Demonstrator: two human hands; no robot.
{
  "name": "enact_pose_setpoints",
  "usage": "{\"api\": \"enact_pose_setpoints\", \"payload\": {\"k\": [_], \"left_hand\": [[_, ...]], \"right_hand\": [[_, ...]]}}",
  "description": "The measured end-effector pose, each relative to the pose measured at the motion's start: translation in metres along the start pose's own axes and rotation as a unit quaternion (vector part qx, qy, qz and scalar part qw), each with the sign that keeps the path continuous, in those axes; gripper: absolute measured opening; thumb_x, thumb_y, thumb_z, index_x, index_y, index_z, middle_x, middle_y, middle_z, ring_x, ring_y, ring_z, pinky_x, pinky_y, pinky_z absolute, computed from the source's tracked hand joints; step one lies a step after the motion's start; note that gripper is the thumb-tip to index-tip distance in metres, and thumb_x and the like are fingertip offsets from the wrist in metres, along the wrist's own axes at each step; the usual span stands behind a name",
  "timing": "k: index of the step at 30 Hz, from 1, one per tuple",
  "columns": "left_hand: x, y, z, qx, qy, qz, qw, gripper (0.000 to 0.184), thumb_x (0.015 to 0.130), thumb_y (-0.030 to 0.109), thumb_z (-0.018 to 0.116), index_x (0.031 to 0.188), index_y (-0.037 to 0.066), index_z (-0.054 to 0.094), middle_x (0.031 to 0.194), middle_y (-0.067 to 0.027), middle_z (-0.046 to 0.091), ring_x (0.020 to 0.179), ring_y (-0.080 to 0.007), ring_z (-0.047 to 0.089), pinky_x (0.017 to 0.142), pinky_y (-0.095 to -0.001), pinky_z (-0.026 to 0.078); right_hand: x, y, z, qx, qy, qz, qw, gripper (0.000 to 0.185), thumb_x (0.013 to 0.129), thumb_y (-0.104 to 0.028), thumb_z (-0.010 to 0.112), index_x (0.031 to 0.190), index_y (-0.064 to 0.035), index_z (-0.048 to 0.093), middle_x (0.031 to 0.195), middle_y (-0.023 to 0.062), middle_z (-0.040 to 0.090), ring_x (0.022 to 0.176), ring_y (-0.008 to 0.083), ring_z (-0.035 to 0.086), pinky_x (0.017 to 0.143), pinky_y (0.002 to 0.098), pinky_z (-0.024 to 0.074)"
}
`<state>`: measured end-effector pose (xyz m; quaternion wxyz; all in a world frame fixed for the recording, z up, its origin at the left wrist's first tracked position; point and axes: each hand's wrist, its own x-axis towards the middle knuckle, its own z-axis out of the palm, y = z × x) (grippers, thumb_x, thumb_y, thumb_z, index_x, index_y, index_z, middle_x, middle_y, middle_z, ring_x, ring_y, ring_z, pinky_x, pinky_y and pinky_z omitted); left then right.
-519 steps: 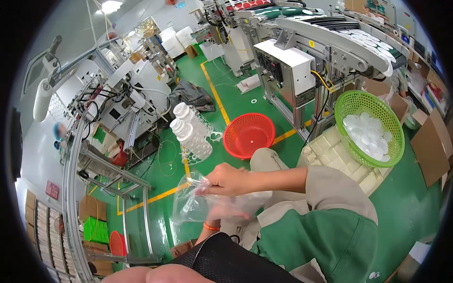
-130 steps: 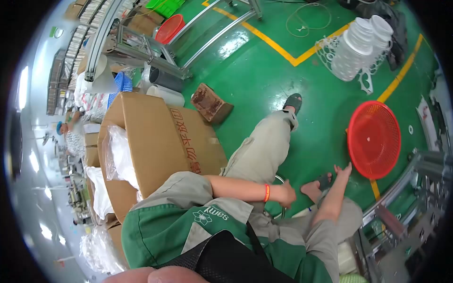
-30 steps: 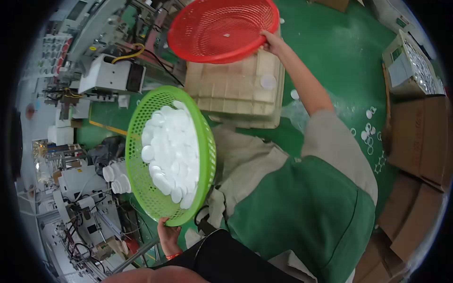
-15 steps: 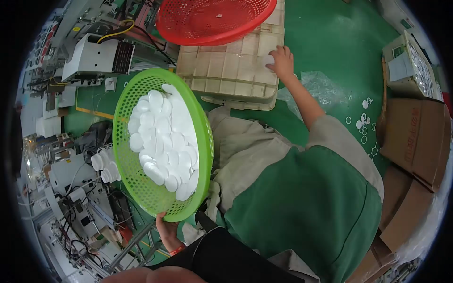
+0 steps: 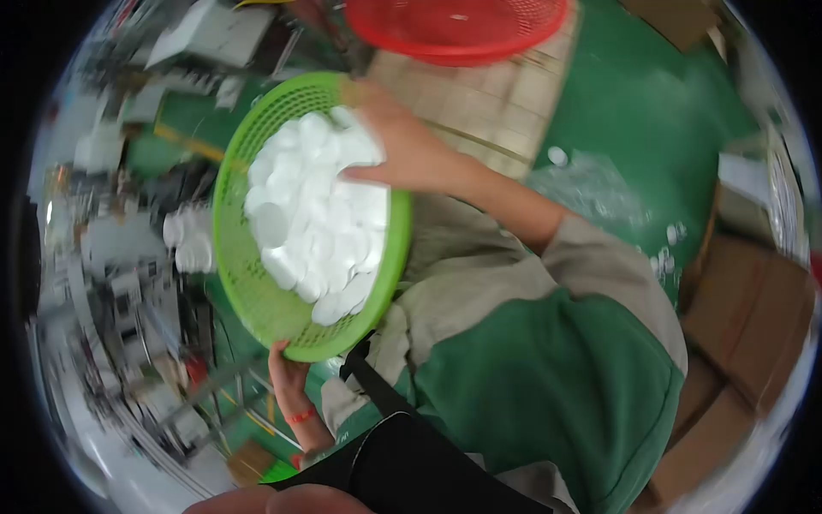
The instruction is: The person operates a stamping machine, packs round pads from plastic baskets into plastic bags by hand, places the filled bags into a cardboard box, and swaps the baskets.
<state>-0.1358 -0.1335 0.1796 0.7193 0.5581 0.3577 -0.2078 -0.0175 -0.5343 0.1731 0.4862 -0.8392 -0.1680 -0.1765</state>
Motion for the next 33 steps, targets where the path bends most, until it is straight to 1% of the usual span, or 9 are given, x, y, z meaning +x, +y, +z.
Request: {"api": "enact_pose_setpoints", "payload": {"k": [2, 13, 15, 20, 25, 28, 29, 30, 33], "left_hand": [[0.007, -0.008, -0.007, -0.05, 0.002, 0.01, 0.999, 0.043, 0.075, 0.018, 0.049, 0.112, -0.002, 0.047, 0.114, -0.016, 0.053, 0.098, -0.0269, 0.054, 0.082, -0.0397, 0.045], [0.06, -0.084, -0.038, -0.181, 0.134, 0.008, 0.974, 0.022, 0.072, 0.02, 0.051, 0.089, 0.006, 0.05, 0.083, -0.0064, 0.056, 0.07, -0.0187, 0.05, 0.059, -0.0295, 0.041], [0.118, -0.114, -0.049, -0.234, 0.118, 0.019, 0.965, 0.024, 0.072, 0.02, 0.051, 0.091, 0.006, 0.05, 0.083, -0.0066, 0.056, 0.069, -0.0188, 0.05, 0.058, -0.0296, 0.041], [0.261, -0.165, -0.055, -0.477, 0.125, 0.088, 0.866, 0.029, 0.071, 0.014, 0.051, 0.1, 0.01, 0.049, 0.1, -0.0052, 0.054, 0.091, -0.0196, 0.05, 0.072, -0.0301, 0.042], [0.363, -0.218, -0.104, -0.535, 0.105, 0.196, 0.815, 0.036, 0.084, 0.017, 0.039, 0.112, -0.003, 0.046, 0.11, -0.014, 0.054, 0.1, -0.0251, 0.052, 0.082, -0.0328, 0.045], [0.419, -0.277, -0.168, -0.589, 0.159, 0.089, 0.787, 0.04, 0.078, 0.025, 0.047, 0.109, -0.001, 0.049, 0.101, -0.0127, 0.058, 0.088, -0.0248, 0.057, 0.072, -0.0325, 0.048], [0.421, -0.287, -0.179, -0.607, 0.081, 0.032, 0.79, 0.047, 0.074, 0.034, 0.053, 0.11, 0.003, 0.049, 0.105, -0.0118, 0.056, 0.09, -0.0248, 0.056, 0.074, -0.032, 0.047], [0.429, -0.297, -0.181, -0.658, 0.17, 0.021, 0.733, 0.061, 0.072, 0.05, 0.054, 0.116, 0.009, 0.046, 0.115, -0.012, 0.05, 0.1, -0.0243, 0.05, 0.081, -0.0355, 0.043], [0.417, -0.283, -0.178, -0.586, 0.251, -0.123, 0.761, 0.079, 0.067, 0.065, 0.046, 0.126, 0.014, 0.035, 0.127, -0.0118, 0.036, 0.108, -0.0291, 0.041, 0.086, -0.0424, 0.037]], "right_hand": [[0.003, 0.015, 0.017, 0.186, -0.054, 0.168, 0.967, 0.09, 0.073, -0.017, 0.068, 0.136, 0.002, 0.008, 0.137, 0.0184, 0.026, 0.123, 0.0247, 0.031, 0.101, 0.0315, 0.0264], [0.004, 0.048, 0.079, 0.344, -0.124, 0.288, 0.885, 0.082, 0.076, -0.016, 0.064, 0.137, 0.0007, 0.011, 0.129, 0.0222, 0.039, 0.119, 0.0243, 0.04, 0.097, 0.029, 0.0311], [-0.002, 0.073, 0.09, 0.095, -0.134, 0.124, 0.979, 0.075, 0.076, -0.017, 0.064, 0.136, -0.0019, 0.021, 0.132, 0.0222, 0.034, 0.121, 0.0285, 0.037, 0.098, 0.0292, 0.0297], [-0.008, 0.083, 0.117, -0.255, -0.187, 0.12, 0.941, 0.058, 0.075, -0.025, 0.058, 0.129, -0.0148, 0.038, 0.136, 0.011, 0.03, 0.129, 0.034, 0.02, 0.092, 0.0691, 0.0088], [-0.008, 0.081, 0.15, -0.266, -0.18, 0.072, 0.944, 0.046, 0.074, -0.02, 0.056, 0.118, -0.0099, 0.047, 0.125, 0.014, 0.039, 0.12, 0.0345, 0.033, 0.098, 0.0542, 0.021], [0.027, 0.077, 0.168, -0.253, -0.176, 0.103, 0.946, 0.043, 0.072, -0.019, 0.055, 0.114, -0.0104, 0.05, 0.121, 0.0146, 0.043, 0.114, 0.0336, 0.039, 0.097, 0.0492, 0.0259], [0.041, 0.072, 0.174, -0.229, -0.2, 0.13, 0.944, 0.042, 0.072, -0.019, 0.056, 0.113, -0.0102, 0.051, 0.12, 0.0151, 0.044, 0.112, 0.0332, 0.041, 0.096, 0.0467, 0.0283], [0.058, 0.069, 0.178, -0.199, -0.223, 0.15, 0.942, 0.042, 0.071, -0.02, 0.056, 0.111, -0.01, 0.052, 0.12, 0.0156, 0.045, 0.111, 0.0327, 0.042, 0.095, 0.0441, 0.0307], [0.09, 0.088, 0.2, -0.165, -0.253, 0.163, 0.939, 0.045, 0.069, -0.024, 0.058, 0.111, -0.0084, 0.051, 0.118, 0.0182, 0.045, 0.107, 0.0368, 0.045, 0.092, 0.0402, 0.036]]}}
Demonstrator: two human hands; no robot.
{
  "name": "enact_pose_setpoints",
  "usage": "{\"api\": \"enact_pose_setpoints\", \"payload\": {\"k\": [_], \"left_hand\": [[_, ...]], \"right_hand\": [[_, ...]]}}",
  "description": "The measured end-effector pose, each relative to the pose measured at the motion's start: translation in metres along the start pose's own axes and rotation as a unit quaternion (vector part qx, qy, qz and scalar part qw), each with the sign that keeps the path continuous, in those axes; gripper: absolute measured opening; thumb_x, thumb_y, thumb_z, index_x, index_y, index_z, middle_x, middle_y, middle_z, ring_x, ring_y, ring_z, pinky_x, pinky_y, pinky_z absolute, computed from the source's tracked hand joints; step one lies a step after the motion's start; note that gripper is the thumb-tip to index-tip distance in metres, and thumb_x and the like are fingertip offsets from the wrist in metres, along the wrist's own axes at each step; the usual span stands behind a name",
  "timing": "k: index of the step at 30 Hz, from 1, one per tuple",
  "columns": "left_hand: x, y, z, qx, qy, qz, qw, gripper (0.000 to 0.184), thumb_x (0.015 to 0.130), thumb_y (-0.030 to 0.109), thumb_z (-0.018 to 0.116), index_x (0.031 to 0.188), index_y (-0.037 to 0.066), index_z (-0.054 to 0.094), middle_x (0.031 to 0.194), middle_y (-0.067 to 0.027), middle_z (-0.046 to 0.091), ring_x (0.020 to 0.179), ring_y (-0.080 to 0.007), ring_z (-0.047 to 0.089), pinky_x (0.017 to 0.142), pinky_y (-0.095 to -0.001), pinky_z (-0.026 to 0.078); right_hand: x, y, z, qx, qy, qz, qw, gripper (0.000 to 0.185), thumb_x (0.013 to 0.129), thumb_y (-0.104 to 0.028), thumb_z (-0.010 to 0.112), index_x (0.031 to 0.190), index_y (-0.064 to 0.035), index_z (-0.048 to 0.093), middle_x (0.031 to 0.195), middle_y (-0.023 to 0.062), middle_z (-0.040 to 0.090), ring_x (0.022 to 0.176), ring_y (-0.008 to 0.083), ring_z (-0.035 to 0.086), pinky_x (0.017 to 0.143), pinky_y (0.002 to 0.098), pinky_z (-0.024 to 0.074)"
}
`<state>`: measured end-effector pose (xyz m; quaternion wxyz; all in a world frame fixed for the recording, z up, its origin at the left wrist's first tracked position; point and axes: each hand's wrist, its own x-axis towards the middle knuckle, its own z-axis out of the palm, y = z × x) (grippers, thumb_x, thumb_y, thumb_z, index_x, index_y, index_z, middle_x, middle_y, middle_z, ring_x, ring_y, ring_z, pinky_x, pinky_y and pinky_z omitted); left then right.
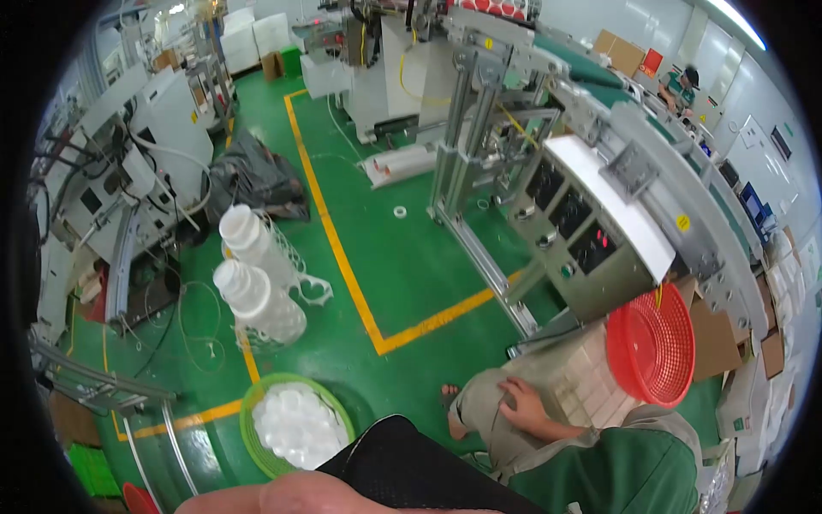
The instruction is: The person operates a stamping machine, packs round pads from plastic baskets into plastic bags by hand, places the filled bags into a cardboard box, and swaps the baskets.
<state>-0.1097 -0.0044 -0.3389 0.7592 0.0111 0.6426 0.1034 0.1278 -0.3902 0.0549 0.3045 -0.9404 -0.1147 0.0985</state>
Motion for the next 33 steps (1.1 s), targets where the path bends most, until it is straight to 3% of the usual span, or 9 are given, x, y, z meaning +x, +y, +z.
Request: {"api": "enact_pose_setpoints", "payload": {"k": [2, 4, 7, 12, 15, 21, 26, 29, 33], "left_hand": [[-0.019, 0.005, 0.027, 0.055, 0.067, 0.0, 0.996, 0.087, 0.065, 0.073, 0.043, 0.131, 0.017, 0.03, 0.133, -0.0116, 0.029, 0.112, -0.0316, 0.037, 0.088, -0.0459, 0.034], [-0.056, -0.005, 0.063, 0.291, -0.004, -0.009, 0.957, 0.072, 0.075, 0.057, 0.045, 0.132, 0.015, 0.028, 0.133, -0.0121, 0.031, 0.109, -0.0333, 0.041, 0.088, -0.048, 0.034], [-0.129, -0.003, 0.134, 0.558, -0.125, 0.015, 0.82, 0.054, 0.086, 0.035, 0.045, 0.131, 0.011, 0.03, 0.127, -0.0114, 0.042, 0.101, -0.0296, 0.051, 0.088, -0.0472, 0.035], [-0.337, 0.001, 0.354, 0.631, -0.338, 0.0, 0.698, 0.054, 0.089, 0.038, 0.042, 0.134, 0.011, 0.028, 0.13, -0.0073, 0.041, 0.113, -0.0243, 0.046, 0.095, -0.0409, 0.032], [-0.601, -0.012, 0.491, 0.683, -0.468, 0.059, 0.557, 0.051, 0.09, 0.032, 0.044, 0.134, 0.011, 0.03, 0.13, -0.0104, 0.04, 0.116, -0.0197, 0.043, 0.099, -0.0314, 0.028], [-0.714, -0.015, 0.545, 0.699, -0.63, 0.083, 0.326, 0.049, 0.089, 0.028, 0.047, 0.132, 0.007, 0.033, 0.128, -0.0104, 0.043, 0.118, -0.0226, 0.04, 0.1, -0.0303, 0.027], [-0.679, 0.027, 0.579, 0.745, -0.596, 0.087, 0.288, 0.049, 0.089, 0.027, 0.048, 0.131, 0.006, 0.034, 0.127, -0.0109, 0.044, 0.118, -0.0228, 0.04, 0.099, -0.0302, 0.028], [-0.662, 0.088, 0.614, 0.765, -0.558, 0.12, 0.298, 0.048, 0.089, 0.027, 0.048, 0.13, 0.006, 0.035, 0.127, -0.0111, 0.044, 0.118, -0.023, 0.04, 0.099, -0.0302, 0.028], [-0.647, 0.167, 0.677, 0.763, -0.525, 0.189, 0.326, 0.048, 0.088, 0.027, 0.049, 0.129, 0.005, 0.036, 0.127, -0.0115, 0.044, 0.118, -0.0232, 0.04, 0.098, -0.0301, 0.029]], "right_hand": [[0.021, -0.006, 0.003, -0.031, -0.003, -0.019, 0.999, 0.039, 0.073, -0.025, 0.055, 0.109, -0.0087, 0.053, 0.116, 0.0185, 0.047, 0.106, 0.0336, 0.047, 0.089, 0.0413, 0.0379], [0.036, -0.016, 0.001, -0.054, -0.041, 0.006, 0.998, 0.04, 0.072, -0.026, 0.055, 0.109, -0.0083, 0.053, 0.114, 0.0183, 0.047, 0.106, 0.0346, 0.045, 0.09, 0.0424, 0.0373], [0.055, -0.033, -0.007, -0.162, -0.125, 0.051, 0.977, 0.041, 0.075, -0.027, 0.057, 0.111, -0.008, 0.053, 0.11, 0.015, 0.053, 0.101, 0.0282, 0.051, 0.086, 0.0387, 0.0404], [0.098, -0.085, -0.078, -0.104, -0.28, 0.064, 0.952, 0.041, 0.077, -0.028, 0.057, 0.112, -0.0071, 0.053, 0.108, 0.0145, 0.054, 0.099, 0.0269, 0.052, 0.085, 0.0368, 0.041], [0.135, -0.133, -0.126, 0.013, -0.339, 0.017, 0.941, 0.041, 0.078, -0.028, 0.057, 0.112, -0.0066, 0.053, 0.107, 0.0141, 0.055, 0.099, 0.0261, 0.053, 0.085, 0.0356, 0.0414], [0.22, -0.216, -0.182, 0.225, -0.383, -0.069, 0.893, 0.041, 0.08, -0.029, 0.056, 0.114, -0.0056, 0.052, 0.105, 0.0135, 0.056, 0.097, 0.0245, 0.054, 0.083, 0.0333, 0.0421], [0.279, -0.271, -0.289, 0.343, -0.328, -0.021, 0.88, 0.039, 0.083, -0.03, 0.056, 0.112, -0.0051, 0.054, 0.095, 0.0068, 0.061, 0.091, 0.0134, 0.055, 0.08, 0.0284, 0.0438], [0.312, -0.277, -0.283, 0.37, -0.285, -0.006, 0.885, 0.037, 0.082, -0.027, 0.057, 0.111, -0.0043, 0.054, 0.094, 0.0065, 0.061, 0.088, 0.0134, 0.056, 0.078, 0.0286, 0.0449], [0.39, -0.325, -0.286, 0.156, -0.146, -0.062, 0.975, 0.035, 0.08, -0.024, 0.056, 0.109, -0.0045, 0.055, 0.095, 0.0117, 0.061, 0.088, 0.023, 0.058, 0.076, 0.0332, 0.0461]]}}
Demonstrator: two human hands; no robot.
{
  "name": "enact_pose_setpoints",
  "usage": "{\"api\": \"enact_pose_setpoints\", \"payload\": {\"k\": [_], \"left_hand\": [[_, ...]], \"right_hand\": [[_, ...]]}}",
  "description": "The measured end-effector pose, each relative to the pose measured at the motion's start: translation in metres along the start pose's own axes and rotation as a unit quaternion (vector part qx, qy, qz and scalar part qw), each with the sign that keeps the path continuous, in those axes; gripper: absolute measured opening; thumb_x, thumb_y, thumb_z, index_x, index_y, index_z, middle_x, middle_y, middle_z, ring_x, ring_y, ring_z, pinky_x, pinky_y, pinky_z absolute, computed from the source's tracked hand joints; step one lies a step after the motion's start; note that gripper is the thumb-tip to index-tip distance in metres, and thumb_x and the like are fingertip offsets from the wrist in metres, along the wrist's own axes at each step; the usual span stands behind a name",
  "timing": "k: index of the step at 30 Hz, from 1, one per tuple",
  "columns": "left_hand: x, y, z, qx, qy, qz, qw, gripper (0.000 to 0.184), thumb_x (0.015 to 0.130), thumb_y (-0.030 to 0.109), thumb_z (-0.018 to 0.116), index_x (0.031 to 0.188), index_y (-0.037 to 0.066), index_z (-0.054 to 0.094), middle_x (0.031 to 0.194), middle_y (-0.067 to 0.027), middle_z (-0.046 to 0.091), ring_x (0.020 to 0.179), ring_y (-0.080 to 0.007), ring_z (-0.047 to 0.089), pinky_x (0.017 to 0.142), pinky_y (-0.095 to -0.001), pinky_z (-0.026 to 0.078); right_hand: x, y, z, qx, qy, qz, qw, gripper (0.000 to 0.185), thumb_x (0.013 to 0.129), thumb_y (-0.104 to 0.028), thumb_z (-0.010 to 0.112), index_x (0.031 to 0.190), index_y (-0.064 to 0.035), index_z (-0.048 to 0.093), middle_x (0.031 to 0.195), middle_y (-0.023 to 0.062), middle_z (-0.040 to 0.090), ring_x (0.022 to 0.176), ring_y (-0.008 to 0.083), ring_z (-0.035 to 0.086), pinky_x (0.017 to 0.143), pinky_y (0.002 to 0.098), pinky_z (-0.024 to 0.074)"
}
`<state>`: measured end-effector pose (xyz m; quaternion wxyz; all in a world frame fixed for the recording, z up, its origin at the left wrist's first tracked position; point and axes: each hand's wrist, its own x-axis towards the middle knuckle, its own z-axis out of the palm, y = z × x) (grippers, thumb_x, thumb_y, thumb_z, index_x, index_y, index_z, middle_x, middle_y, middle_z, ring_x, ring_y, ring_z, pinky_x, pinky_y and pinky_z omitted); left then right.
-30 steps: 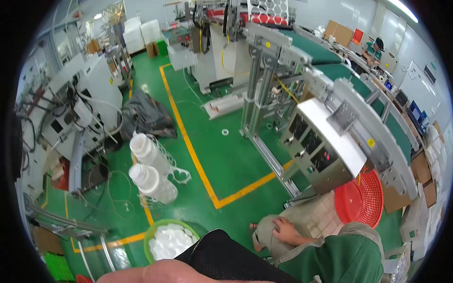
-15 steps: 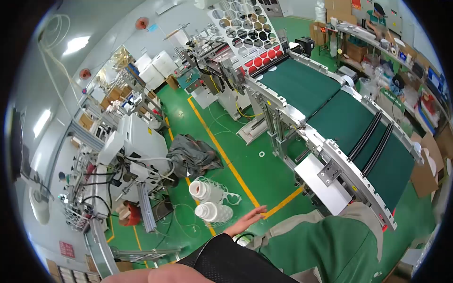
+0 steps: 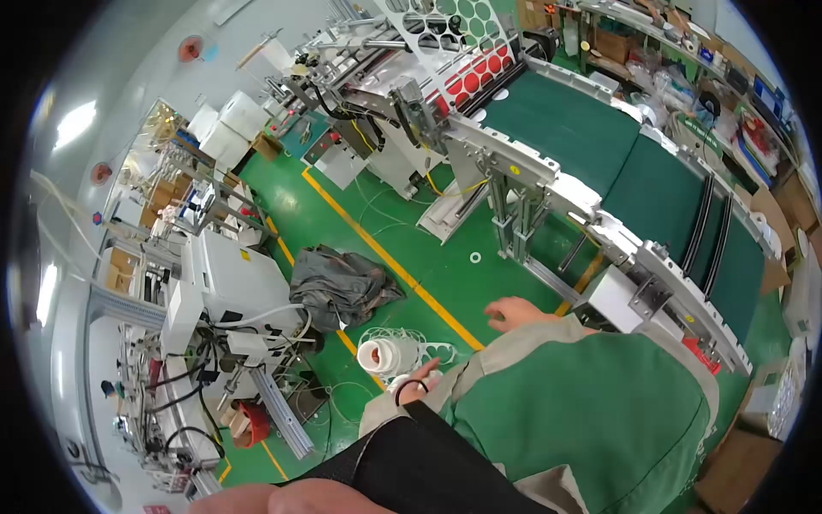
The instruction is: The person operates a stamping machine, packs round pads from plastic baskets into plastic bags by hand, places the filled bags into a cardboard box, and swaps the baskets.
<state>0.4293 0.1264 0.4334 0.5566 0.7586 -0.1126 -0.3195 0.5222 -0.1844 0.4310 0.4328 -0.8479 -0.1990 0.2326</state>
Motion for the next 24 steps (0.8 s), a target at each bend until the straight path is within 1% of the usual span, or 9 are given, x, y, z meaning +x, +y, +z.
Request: {"api": "enact_pose_setpoints", "payload": {"k": [2, 3, 6, 7, 9, 13, 19, 22, 24], "left_hand": [[0.01, 0.018, -0.05, 0.041, 0.05, -0.04, 0.997, 0.048, 0.086, 0.027, 0.052, 0.126, 0.003, 0.04, 0.126, -0.0152, 0.045, 0.117, -0.0239, 0.042, 0.096, -0.0306, 0.032], [0.019, 0.002, -0.072, -0.053, 0.092, -0.033, 0.994, 0.05, 0.085, 0.029, 0.053, 0.126, 0.003, 0.04, 0.124, -0.0177, 0.046, 0.116, -0.0282, 0.044, 0.095, -0.0327, 0.035], [0.046, 0.007, -0.122, 0.47, 0.096, -0.109, 0.87, 0.063, 0.08, 0.05, 0.048, 0.128, 0.011, 0.038, 0.11, -0.0172, 0.054, 0.101, -0.0328, 0.052, 0.083, -0.0387, 0.042], [0.065, -0.045, -0.143, 0.437, 0.067, -0.071, 0.894, 0.06, 0.078, 0.046, 0.053, 0.128, 0.014, 0.039, 0.109, -0.0171, 0.055, 0.098, -0.0346, 0.053, 0.081, -0.0393, 0.043], [0.067, -0.041, -0.163, 0.231, 0.025, -0.035, 0.972, 0.06, 0.078, 0.044, 0.054, 0.127, 0.013, 0.039, 0.107, -0.0169, 0.055, 0.097, -0.0349, 0.053, 0.081, -0.0395, 0.043], [0.103, -0.034, -0.21, 0.165, 0.014, -0.03, 0.986, 0.059, 0.078, 0.041, 0.055, 0.127, 0.012, 0.039, 0.105, -0.0167, 0.056, 0.096, -0.0354, 0.054, 0.079, -0.0399, 0.044], [0.172, 0.008, -0.324, 0.219, 0.074, 0.02, 0.973, 0.058, 0.078, 0.037, 0.057, 0.126, 0.009, 0.04, 0.102, -0.0163, 0.058, 0.093, -0.0361, 0.055, 0.078, -0.0405, 0.044], [0.204, 0.046, -0.37, 0.382, 0.176, 0.067, 0.905, 0.058, 0.078, 0.035, 0.058, 0.126, 0.008, 0.04, 0.1, -0.0161, 0.058, 0.091, -0.0365, 0.055, 0.077, -0.0407, 0.044], [0.231, 0.065, -0.386, 0.462, 0.219, 0.012, 0.859, 0.054, 0.079, 0.033, 0.056, 0.125, 0.008, 0.041, 0.11, -0.0139, 0.054, 0.095, -0.0326, 0.053, 0.081, -0.041, 0.041]], "right_hand": [[0.039, -0.037, 0.001, -0.062, 0.003, -0.079, 0.995, 0.035, 0.08, -0.024, 0.055, 0.11, -0.0054, 0.054, 0.103, 0.0161, 0.058, 0.092, 0.0312, 0.056, 0.079, 0.038, 0.0451], [0.058, -0.045, 0.004, -0.058, -0.036, -0.084, 0.994, 0.036, 0.08, -0.024, 0.054, 0.111, -0.0059, 0.054, 0.104, 0.0162, 0.057, 0.092, 0.031, 0.056, 0.079, 0.0382, 0.0449], [0.092, -0.057, 0.004, -0.108, -0.096, -0.11, 0.983, 0.039, 0.079, -0.026, 0.055, 0.113, -0.0055, 0.053, 0.106, 0.0155, 0.057, 0.098, 0.0307, 0.054, 0.084, 0.0387, 0.0433], [0.102, -0.048, 0.005, -0.113, -0.085, -0.101, 0.985, 0.039, 0.079, -0.026, 0.055, 0.113, -0.0055, 0.053, 0.106, 0.0155, 0.057, 0.098, 0.0307, 0.054, 0.084, 0.0387, 0.0433], [0.137, -0.026, 0.003, -0.038, -0.213, -0.011, 0.976, 0.042, 0.079, -0.029, 0.054, 0.115, -0.0083, 0.052, 0.11, 0.0167, 0.055, 0.102, 0.0311, 0.053, 0.086, 0.0398, 0.0423], [0.202, -0.012, -0.01, -0.025, -0.24, 0.006, 0.97, 0.042, 0.079, -0.03, 0.055, 0.116, -0.0093, 0.052, 0.11, 0.0165, 0.056, 0.102, 0.0312, 0.053, 0.086, 0.0403, 0.0423], [0.319, -0.022, -0.069, -0.091, -0.181, -0.048, 0.978, 0.043, 0.078, -0.032, 0.055, 0.116, -0.0108, 0.052, 0.109, 0.0162, 0.056, 0.102, 0.0314, 0.052, 0.085, 0.0409, 0.0423], [0.376, -0.024, -0.095, -0.151, -0.151, -0.041, 0.976, 0.044, 0.078, -0.033, 0.055, 0.116, -0.0115, 0.052, 0.108, 0.0161, 0.056, 0.103, 0.0314, 0.052, 0.085, 0.0412, 0.0423], [0.405, -0.03, -0.104, -0.221, -0.14, -0.005, 0.965, 0.044, 0.078, -0.035, 0.054, 0.115, -0.0111, 0.053, 0.105, 0.0158, 0.057, 0.1, 0.0313, 0.053, 0.082, 0.041, 0.0435]]}}
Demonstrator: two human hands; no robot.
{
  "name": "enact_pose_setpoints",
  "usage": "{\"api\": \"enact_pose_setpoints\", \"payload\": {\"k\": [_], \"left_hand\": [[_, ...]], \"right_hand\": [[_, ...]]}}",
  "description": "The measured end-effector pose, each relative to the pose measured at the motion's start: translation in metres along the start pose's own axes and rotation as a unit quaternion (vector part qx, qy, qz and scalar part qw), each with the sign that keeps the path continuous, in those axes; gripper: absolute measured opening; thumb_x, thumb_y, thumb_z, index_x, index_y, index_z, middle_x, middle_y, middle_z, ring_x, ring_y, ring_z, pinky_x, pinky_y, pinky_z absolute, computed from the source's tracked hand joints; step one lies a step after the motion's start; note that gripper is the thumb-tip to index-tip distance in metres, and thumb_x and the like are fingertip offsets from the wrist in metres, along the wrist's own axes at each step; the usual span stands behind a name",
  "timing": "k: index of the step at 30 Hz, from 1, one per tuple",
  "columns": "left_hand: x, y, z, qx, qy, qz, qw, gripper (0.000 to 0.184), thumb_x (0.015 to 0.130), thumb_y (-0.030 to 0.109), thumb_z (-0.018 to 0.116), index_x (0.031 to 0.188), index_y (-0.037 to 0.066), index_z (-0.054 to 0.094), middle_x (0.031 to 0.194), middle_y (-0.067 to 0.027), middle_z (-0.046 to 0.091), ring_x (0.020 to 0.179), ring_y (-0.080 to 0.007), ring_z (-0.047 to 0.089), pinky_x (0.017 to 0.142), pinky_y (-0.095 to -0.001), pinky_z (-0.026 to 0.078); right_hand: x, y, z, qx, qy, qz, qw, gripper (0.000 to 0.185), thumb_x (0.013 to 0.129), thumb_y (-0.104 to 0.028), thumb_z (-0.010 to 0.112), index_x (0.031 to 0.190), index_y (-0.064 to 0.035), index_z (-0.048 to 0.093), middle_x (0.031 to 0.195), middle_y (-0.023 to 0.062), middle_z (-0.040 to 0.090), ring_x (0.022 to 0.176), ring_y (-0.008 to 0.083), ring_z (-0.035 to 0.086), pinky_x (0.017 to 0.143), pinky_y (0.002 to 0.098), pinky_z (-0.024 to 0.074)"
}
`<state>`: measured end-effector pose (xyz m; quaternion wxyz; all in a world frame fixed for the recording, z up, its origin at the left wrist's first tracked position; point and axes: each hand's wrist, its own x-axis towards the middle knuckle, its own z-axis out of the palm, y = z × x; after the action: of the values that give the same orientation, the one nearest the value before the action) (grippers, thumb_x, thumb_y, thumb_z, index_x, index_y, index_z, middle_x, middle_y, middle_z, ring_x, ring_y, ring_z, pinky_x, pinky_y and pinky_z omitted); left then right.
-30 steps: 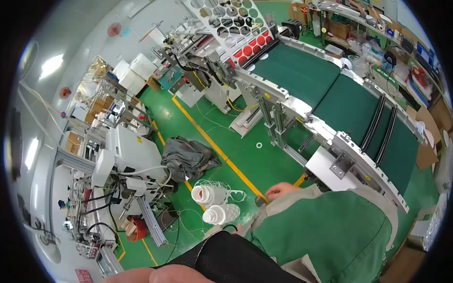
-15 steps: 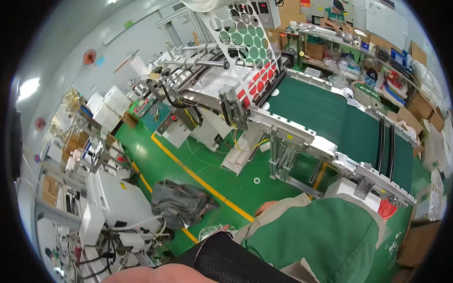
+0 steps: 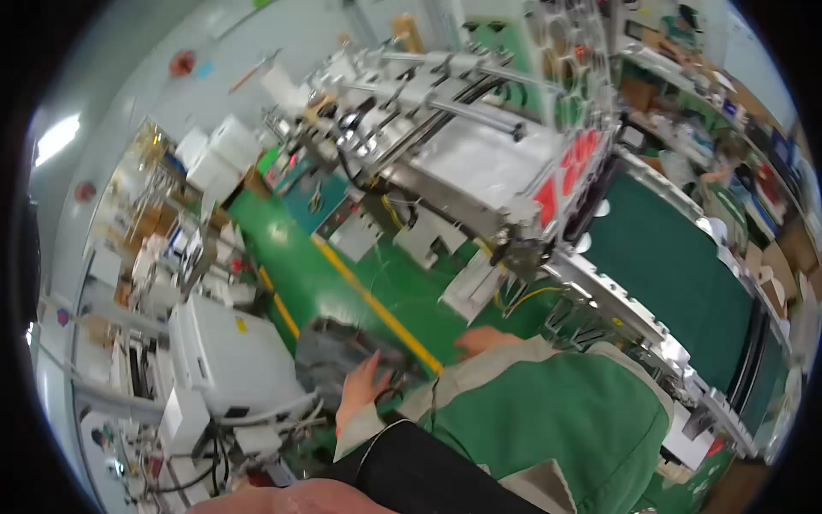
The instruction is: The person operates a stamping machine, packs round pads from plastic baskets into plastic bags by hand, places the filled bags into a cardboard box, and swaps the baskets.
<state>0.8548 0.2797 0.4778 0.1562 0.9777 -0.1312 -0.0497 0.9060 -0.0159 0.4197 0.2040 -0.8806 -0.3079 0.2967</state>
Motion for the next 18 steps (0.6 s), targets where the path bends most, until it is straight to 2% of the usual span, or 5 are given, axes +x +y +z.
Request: {"api": "enact_pose_setpoints", "payload": {"k": [3, 6, 9, 11, 18], "left_hand": [[0.018, -0.012, -0.015, -0.067, -0.05, 0.032, 0.996, 0.053, 0.082, 0.035, 0.052, 0.126, 0.008, 0.039, 0.112, -0.0161, 0.053, 0.098, -0.0316, 0.052, 0.083, -0.0395, 0.04], [0.034, -0.035, -0.028, -0.375, -0.286, 0.044, 0.881, 0.054, 0.085, 0.035, 0.049, 0.128, 0.004, 0.037, 0.112, -0.0201, 0.053, 0.1, -0.0355, 0.052, 0.085, -0.0344, 0.041], [0.06, -0.061, -0.044, -0.279, -0.297, 0.009, 0.913, 0.053, 0.086, 0.036, 0.049, 0.126, 0.003, 0.039, 0.114, -0.0211, 0.052, 0.102, -0.0348, 0.051, 0.085, -0.0342, 0.041], [0.072, -0.074, -0.067, -0.239, -0.199, -0.009, 0.95, 0.054, 0.085, 0.037, 0.05, 0.125, 0.003, 0.04, 0.115, -0.0208, 0.051, 0.106, -0.0341, 0.049, 0.085, -0.0358, 0.041], [0.164, -0.207, -0.073, -0.187, -0.196, 0.055, 0.961, 0.053, 0.084, 0.036, 0.05, 0.123, 0.002, 0.041, 0.108, -0.02, 0.055, 0.098, -0.034, 0.053, 0.081, -0.0381, 0.043]], "right_hand": [[0.034, 0.002, -0.016, -0.048, -0.034, 0.012, 0.998, 0.045, 0.078, -0.039, 0.054, 0.113, -0.0113, 0.054, 0.1, 0.0154, 0.057, 0.096, 0.0312, 0.054, 0.078, 0.0405, 0.0449], [0.063, 0.002, -0.027, -0.01, -0.047, -0.018, 0.999, 0.044, 0.078, -0.037, 0.055, 0.113, -0.0105, 0.055, 0.1, 0.0151, 0.057, 0.095, 0.0318, 0.054, 0.079, 0.0403, 0.0441], [0.095, 0.0, -0.034, 0.067, -0.026, -0.029, 0.997, 0.041, 0.079, -0.032, 0.057, 0.111, -0.0075, 0.055, 0.103, 0.0147, 0.057, 0.096, 0.0319, 0.054, 0.081, 0.0402, 0.0431], [0.116, -0.005, -0.048, 0.071, -0.022, -0.034, 0.997, 0.039, 0.079, -0.029, 0.057, 0.111, -0.0061, 0.055, 0.105, 0.0144, 0.057, 0.096, 0.0315, 0.053, 0.081, 0.0402, 0.0429], [0.18, -0.044, -0.167, 0.152, 0.276, 0.009, 0.949, 0.023, 0.077, -0.017, 0.059, 0.097, -0.0045, 0.062, 0.091, 0.0131, 0.062, 0.079, 0.0254, 0.06, 0.068, 0.0324, 0.0471]]}}
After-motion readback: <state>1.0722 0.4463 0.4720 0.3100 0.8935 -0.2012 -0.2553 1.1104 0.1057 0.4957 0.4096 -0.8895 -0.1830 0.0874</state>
